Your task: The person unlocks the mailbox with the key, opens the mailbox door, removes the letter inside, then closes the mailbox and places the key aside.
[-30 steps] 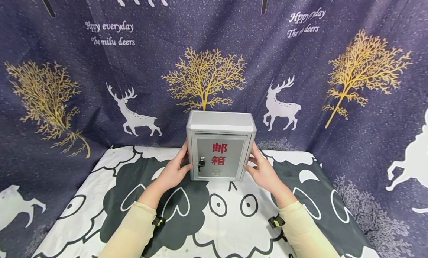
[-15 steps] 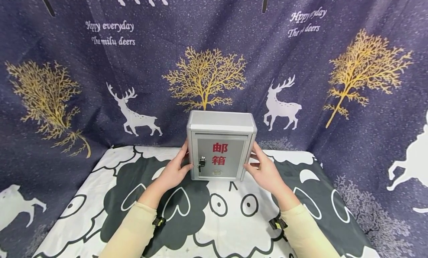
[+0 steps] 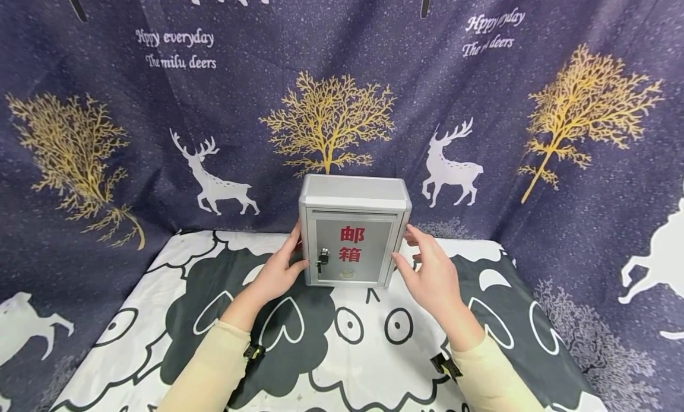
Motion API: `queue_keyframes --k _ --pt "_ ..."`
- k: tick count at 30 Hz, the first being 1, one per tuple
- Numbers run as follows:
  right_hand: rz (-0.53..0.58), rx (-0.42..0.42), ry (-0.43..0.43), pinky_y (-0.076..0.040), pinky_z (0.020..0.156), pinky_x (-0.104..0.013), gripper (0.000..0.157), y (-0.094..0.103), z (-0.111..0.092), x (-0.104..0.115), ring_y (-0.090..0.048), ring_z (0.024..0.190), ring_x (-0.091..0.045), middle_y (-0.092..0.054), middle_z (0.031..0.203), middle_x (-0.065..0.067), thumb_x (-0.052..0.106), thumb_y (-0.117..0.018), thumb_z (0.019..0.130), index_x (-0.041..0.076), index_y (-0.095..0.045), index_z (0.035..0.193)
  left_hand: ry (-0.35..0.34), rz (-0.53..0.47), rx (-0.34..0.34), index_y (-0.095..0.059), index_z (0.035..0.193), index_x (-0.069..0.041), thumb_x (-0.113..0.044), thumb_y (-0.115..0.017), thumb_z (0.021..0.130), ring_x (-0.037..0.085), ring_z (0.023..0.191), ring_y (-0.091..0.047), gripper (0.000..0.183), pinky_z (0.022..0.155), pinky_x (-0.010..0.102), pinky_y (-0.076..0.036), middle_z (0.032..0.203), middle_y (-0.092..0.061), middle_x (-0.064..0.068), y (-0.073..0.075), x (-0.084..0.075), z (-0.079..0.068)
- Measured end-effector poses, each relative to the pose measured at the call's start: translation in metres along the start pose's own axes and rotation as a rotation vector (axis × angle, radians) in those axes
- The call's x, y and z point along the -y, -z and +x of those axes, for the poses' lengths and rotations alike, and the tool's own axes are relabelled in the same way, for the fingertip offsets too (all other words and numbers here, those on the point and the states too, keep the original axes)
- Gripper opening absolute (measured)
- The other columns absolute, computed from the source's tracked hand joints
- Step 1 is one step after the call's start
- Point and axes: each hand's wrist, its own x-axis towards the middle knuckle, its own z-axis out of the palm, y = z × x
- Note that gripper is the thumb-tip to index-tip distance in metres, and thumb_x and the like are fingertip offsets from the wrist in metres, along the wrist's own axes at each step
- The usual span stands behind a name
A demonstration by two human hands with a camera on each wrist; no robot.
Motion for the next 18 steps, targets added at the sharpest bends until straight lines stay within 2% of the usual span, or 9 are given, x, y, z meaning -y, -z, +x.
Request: queue_keyframes --k 4,7,14,18 --pt "-0.008 -0.064 0.114 -0.064 0.068 -0.043 0.05 0.0 -0.001 0.008 -0.076 0.087 -0.027 -0.078 0.113 -0.01 0.02 -0.09 0.096 0.005 -0.073 0.141 -0.014 -0.006 -0.001 -0.002 0.182 -0.022 0.009 -0.067 0.106 0.045 0.162 -0.035 0.104 0.129 0.055 -0.035 0.184 -0.019 0.019 -0.001 0.001 0.001" --pt "0.011 -0.06 0.171 -0.062 0.066 -0.042 0.043 -0.003 0.0 0.014 -0.074 0.082 -0.025 -0.079 0.105 -0.009 0.02 -0.09 0.095 0.005 -0.078 0.133 -0.017 -0.012 -0.004 -0.003 0.182 -0.022 0.009 -0.068 0.106 0.044 0.162 -0.036 0.104 0.13 0.053 -0.035 0.184 -0.018 0.018 0.0 0.0 0.001" --pt "0.061 0.038 0.184 -0.063 0.065 -0.036 0.036 -0.023 0.001 0.031 -0.076 0.079 -0.018 -0.081 0.104 -0.005 0.022 -0.089 0.097 0.005 -0.081 0.128 -0.006 -0.01 -0.006 -0.004 0.181 -0.017 0.008 -0.068 0.106 0.046 0.16 -0.038 0.102 0.128 0.057 -0.037 0.183 -0.019 0.021 0.001 -0.002 0.0" --pt "0.06 0.097 0.181 -0.064 0.067 -0.034 0.037 -0.037 0.001 0.041 -0.078 0.079 -0.016 -0.082 0.105 -0.003 0.027 -0.088 0.099 0.006 -0.081 0.129 -0.005 -0.011 0.0 -0.004 0.181 -0.018 0.007 -0.068 0.107 0.046 0.161 -0.038 0.102 0.128 0.056 -0.038 0.183 -0.019 0.02 0.001 -0.002 -0.001"
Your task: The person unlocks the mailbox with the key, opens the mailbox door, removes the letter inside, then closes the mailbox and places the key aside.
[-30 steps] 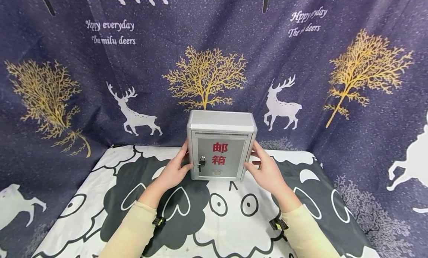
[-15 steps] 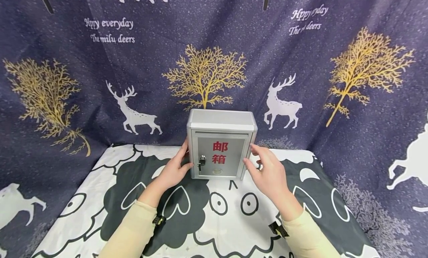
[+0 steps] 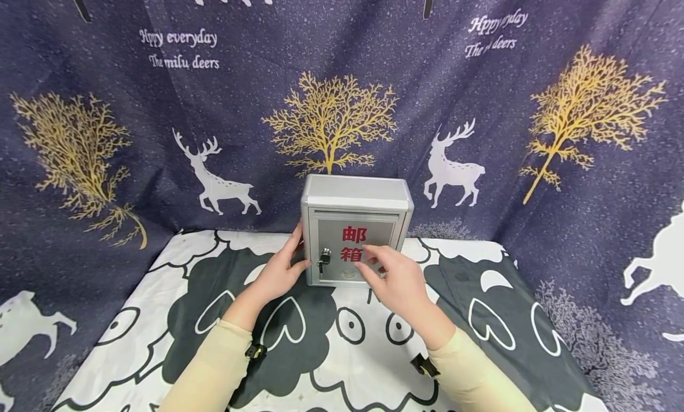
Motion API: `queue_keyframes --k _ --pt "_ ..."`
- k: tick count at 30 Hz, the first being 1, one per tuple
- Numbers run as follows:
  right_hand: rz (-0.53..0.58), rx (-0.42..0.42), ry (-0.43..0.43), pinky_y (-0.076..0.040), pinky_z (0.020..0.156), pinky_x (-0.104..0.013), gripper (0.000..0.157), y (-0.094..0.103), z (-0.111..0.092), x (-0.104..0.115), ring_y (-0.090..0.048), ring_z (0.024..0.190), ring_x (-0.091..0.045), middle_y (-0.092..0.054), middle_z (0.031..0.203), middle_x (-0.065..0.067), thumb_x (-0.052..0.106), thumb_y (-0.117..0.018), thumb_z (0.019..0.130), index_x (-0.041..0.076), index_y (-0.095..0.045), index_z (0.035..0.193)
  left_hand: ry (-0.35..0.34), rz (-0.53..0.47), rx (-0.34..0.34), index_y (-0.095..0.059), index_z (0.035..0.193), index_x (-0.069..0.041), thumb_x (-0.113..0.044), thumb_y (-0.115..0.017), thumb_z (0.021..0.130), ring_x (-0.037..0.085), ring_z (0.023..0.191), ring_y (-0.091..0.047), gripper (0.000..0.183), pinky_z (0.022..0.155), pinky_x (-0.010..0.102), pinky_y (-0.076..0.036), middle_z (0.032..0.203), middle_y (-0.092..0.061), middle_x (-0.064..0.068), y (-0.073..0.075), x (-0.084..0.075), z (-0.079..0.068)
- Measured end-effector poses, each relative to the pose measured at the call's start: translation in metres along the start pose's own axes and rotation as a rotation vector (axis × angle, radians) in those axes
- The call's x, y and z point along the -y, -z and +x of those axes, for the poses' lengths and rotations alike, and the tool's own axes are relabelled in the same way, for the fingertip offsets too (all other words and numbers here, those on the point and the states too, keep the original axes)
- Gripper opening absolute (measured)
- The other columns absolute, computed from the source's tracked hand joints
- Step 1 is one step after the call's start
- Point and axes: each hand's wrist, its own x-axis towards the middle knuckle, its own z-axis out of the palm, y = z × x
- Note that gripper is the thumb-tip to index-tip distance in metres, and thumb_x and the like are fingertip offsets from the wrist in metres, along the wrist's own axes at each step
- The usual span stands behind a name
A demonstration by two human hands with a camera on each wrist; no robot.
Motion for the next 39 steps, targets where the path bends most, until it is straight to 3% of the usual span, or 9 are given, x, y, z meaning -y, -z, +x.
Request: queue_keyframes --k 14,25,39 --pt "-0.04 0.062 0.023 -0.063 0.064 -0.039 0.043 -0.042 0.005 0.014 -0.08 0.081 -0.017 -0.084 0.109 -0.005 0.036 -0.091 0.095 0.006 -0.083 0.126 0.006 0.004 -0.011 -0.004 0.182 -0.025 0.008 -0.068 0.106 0.044 0.161 -0.038 0.105 0.128 0.055 -0.037 0.183 -0.023 0.019 -0.002 -0.002 0.0" --pt "-0.118 0.163 -0.079 -0.064 0.068 -0.041 0.04 -0.053 0.012 0.026 -0.08 0.087 -0.016 -0.084 0.109 -0.003 0.045 -0.084 0.101 0.012 -0.084 0.123 0.018 0.027 -0.011 -0.003 0.182 -0.03 0.006 -0.069 0.107 0.043 0.16 -0.041 0.106 0.127 0.055 -0.04 0.181 -0.028 0.019 -0.001 -0.001 0.0" --pt "-0.144 0.094 -0.035 -0.063 0.062 -0.039 0.029 -0.067 0.016 0.027 -0.078 0.081 -0.013 -0.084 0.098 0.001 0.042 -0.087 0.098 0.015 -0.087 0.111 0.006 0.048 -0.018 -0.003 0.182 -0.029 0.006 -0.07 0.106 0.042 0.159 -0.042 0.106 0.127 0.055 -0.04 0.181 -0.028 0.019 -0.002 0.001 0.0"
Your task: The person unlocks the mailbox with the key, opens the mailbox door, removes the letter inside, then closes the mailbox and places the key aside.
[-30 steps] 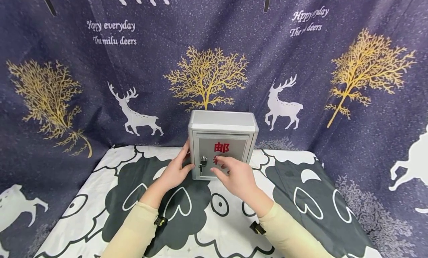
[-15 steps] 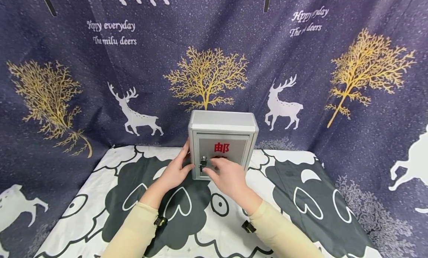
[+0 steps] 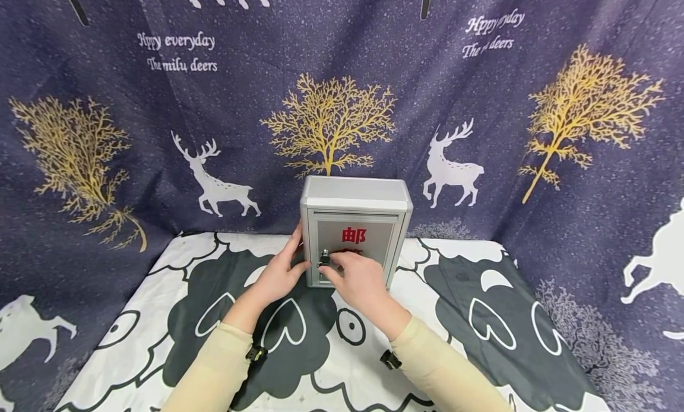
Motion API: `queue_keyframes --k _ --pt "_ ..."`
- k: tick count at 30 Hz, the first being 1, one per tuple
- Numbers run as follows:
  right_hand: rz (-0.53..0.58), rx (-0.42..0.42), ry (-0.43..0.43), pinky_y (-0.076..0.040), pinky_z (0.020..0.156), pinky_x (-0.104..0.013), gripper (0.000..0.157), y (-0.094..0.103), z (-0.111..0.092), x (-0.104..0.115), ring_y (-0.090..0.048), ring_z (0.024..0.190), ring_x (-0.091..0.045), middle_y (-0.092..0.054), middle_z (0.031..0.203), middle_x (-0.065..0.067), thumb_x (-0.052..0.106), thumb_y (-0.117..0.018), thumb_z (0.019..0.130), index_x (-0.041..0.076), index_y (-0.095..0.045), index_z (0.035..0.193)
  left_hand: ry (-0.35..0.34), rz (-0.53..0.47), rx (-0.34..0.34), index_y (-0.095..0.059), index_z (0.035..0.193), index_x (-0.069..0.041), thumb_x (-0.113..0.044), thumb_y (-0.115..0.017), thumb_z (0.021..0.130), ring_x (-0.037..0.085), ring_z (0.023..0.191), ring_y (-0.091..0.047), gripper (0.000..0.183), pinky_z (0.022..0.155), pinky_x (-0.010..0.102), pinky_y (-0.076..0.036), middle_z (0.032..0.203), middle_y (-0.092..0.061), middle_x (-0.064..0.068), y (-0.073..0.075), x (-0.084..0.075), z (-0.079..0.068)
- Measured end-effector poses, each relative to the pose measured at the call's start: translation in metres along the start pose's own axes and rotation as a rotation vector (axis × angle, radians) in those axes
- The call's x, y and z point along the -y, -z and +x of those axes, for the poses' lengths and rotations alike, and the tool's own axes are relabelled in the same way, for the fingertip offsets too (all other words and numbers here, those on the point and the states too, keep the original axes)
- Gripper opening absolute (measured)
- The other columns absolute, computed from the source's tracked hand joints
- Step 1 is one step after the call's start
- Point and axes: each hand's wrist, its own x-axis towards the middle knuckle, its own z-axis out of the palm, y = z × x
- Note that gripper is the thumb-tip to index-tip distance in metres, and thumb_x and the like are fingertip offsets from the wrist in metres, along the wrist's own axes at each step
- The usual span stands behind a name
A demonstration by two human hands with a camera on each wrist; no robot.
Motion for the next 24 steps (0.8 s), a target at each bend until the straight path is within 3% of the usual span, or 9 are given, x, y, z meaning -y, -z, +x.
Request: queue_keyframes --k 9,24 --pt "-0.021 0.003 -0.024 -0.061 0.06 -0.039 0.027 -0.0014 0.0014 0.0046 -0.077 0.079 -0.014 -0.083 0.097 0.003 0.042 -0.087 0.098 0.016 -0.087 0.106 0.01 0.008 0.002 -0.003 0.182 -0.029 0.006 -0.069 0.106 0.042 0.159 -0.042 0.106 0.127 0.054 -0.039 0.181 -0.027 0.019 -0.0007 -0.0009 -0.001" --pt "-0.038 -0.093 -0.007 -0.056 0.051 -0.037 0.024 -0.005 0.0036 0.0082 -0.072 0.066 -0.017 -0.081 0.088 0.003 0.04 -0.091 0.095 0.017 -0.086 0.099 0.009 0.001 0.007 -0.002 0.182 -0.03 0.006 -0.068 0.107 0.042 0.16 -0.041 0.106 0.127 0.056 -0.039 0.182 -0.026 0.019 -0.0002 -0.0016 -0.0005"
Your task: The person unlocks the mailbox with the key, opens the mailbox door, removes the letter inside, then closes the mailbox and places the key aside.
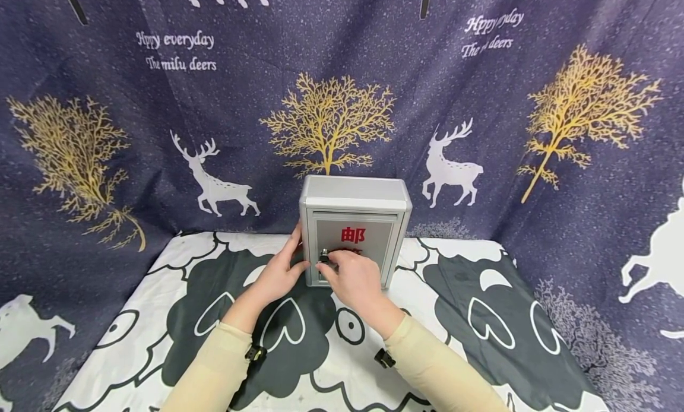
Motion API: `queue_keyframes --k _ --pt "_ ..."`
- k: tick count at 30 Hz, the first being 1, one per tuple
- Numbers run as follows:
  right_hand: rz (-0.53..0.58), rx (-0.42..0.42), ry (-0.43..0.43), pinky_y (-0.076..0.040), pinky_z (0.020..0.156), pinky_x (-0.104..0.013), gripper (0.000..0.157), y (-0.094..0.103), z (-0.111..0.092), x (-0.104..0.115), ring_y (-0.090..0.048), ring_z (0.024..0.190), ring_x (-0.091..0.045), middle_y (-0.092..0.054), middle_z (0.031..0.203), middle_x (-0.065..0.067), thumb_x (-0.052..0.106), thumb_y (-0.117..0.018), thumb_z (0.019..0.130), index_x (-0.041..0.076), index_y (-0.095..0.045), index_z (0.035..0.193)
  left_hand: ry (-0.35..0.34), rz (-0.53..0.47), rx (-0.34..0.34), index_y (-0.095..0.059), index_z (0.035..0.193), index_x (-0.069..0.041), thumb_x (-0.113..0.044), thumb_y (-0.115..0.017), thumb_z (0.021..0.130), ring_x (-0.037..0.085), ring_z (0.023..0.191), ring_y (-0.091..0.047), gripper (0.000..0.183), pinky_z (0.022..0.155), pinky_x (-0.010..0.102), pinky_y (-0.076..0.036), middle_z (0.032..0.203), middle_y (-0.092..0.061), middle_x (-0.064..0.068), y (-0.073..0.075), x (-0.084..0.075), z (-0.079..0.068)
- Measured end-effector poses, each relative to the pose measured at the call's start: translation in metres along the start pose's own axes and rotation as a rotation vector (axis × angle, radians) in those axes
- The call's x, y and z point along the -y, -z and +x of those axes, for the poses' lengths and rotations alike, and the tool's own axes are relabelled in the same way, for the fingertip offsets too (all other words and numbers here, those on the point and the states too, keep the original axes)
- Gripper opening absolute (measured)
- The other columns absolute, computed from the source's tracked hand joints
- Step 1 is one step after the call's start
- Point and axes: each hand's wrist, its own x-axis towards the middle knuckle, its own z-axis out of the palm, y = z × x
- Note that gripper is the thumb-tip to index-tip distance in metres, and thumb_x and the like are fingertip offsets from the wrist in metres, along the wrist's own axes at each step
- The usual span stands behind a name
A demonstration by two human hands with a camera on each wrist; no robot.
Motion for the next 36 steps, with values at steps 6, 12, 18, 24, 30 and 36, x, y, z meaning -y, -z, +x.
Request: queue_keyframes --k 6,12,18,24,30,36 --pt "0.015 0.007 -0.015 -0.057 0.052 -0.037 0.023 0.0006 0.0015 0.0017 -0.073 0.066 -0.017 -0.082 0.087 0.001 0.037 -0.09 0.096 0.014 -0.088 0.101 0.004 -0.008 0.001 -0.001 0.182 -0.031 0.006 -0.067 0.108 0.041 0.161 -0.039 0.106 0.128 0.056 -0.038 0.182 -0.025 0.017 0.0001 -0.0003 0.0008" --pt "0.071 0.024 -0.053 -0.06 0.056 -0.038 0.024 0.0011 0.0026 0.0024 -0.075 0.069 -0.016 -0.082 0.086 0.0 0.035 -0.09 0.096 0.012 -0.088 0.103 -0.008 -0.009 -0.006 -0.002 0.182 -0.031 0.007 -0.068 0.107 0.041 0.16 -0.041 0.106 0.127 0.056 -0.039 0.182 -0.026 0.018 0.0009 -0.001 0.0011" --pt "0.145 0.068 -0.115 -0.062 0.064 -0.038 0.025 -0.0028 0.0021 0.0001 -0.078 0.075 -0.015 -0.084 0.091 0.0 0.034 -0.088 0.098 0.01 -0.088 0.105 -0.017 -0.013 -0.008 -0.003 0.182 -0.03 0.007 -0.067 0.107 0.043 0.16 -0.041 0.105 0.127 0.057 -0.04 0.182 -0.026 0.02 0.0009 -0.0001 0.0009" --pt "0.227 0.094 -0.195 -0.063 0.07 -0.041 0.027 -0.0048 0.0011 0.0003 -0.079 0.08 -0.017 -0.085 0.094 -0.001 0.034 -0.086 0.1 0.009 -0.087 0.106 0.002 0.009 -0.005 -0.002 0.182 -0.029 0.004 -0.067 0.109 0.048 0.154 -0.047 0.103 0.123 0.063 -0.042 0.178 -0.032 0.024 0.0011 -0.0012 -0.0002" --pt "0.291 0.089 -0.253 -0.064 0.073 -0.043 0.028 -0.0056 -0.0008 0.0035 -0.08 0.082 -0.021 -0.085 0.096 -0.004 0.033 -0.084 0.101 0.006 -0.087 0.108 0.0 0.023 -0.009 -0.003 0.182 -0.026 0.003 -0.066 0.109 0.05 0.152 -0.05 0.101 0.122 0.066 -0.043 0.176 -0.035 0.027 0.0008 -0.0014 -0.001" --pt "0.357 0.078 -0.292 -0.062 0.066 -0.035 0.027 -0.0086 -0.0041 0.0046 -0.078 0.077 -0.019 -0.085 0.094 -0.004 0.032 -0.084 0.101 0.006 -0.087 0.108 0.003 0.014 -0.004 -0.003 0.182 -0.026 0.003 -0.067 0.109 0.049 0.153 -0.049 0.101 0.122 0.065 -0.043 0.177 -0.034 0.025 0.0011 -0.0017 -0.0011"
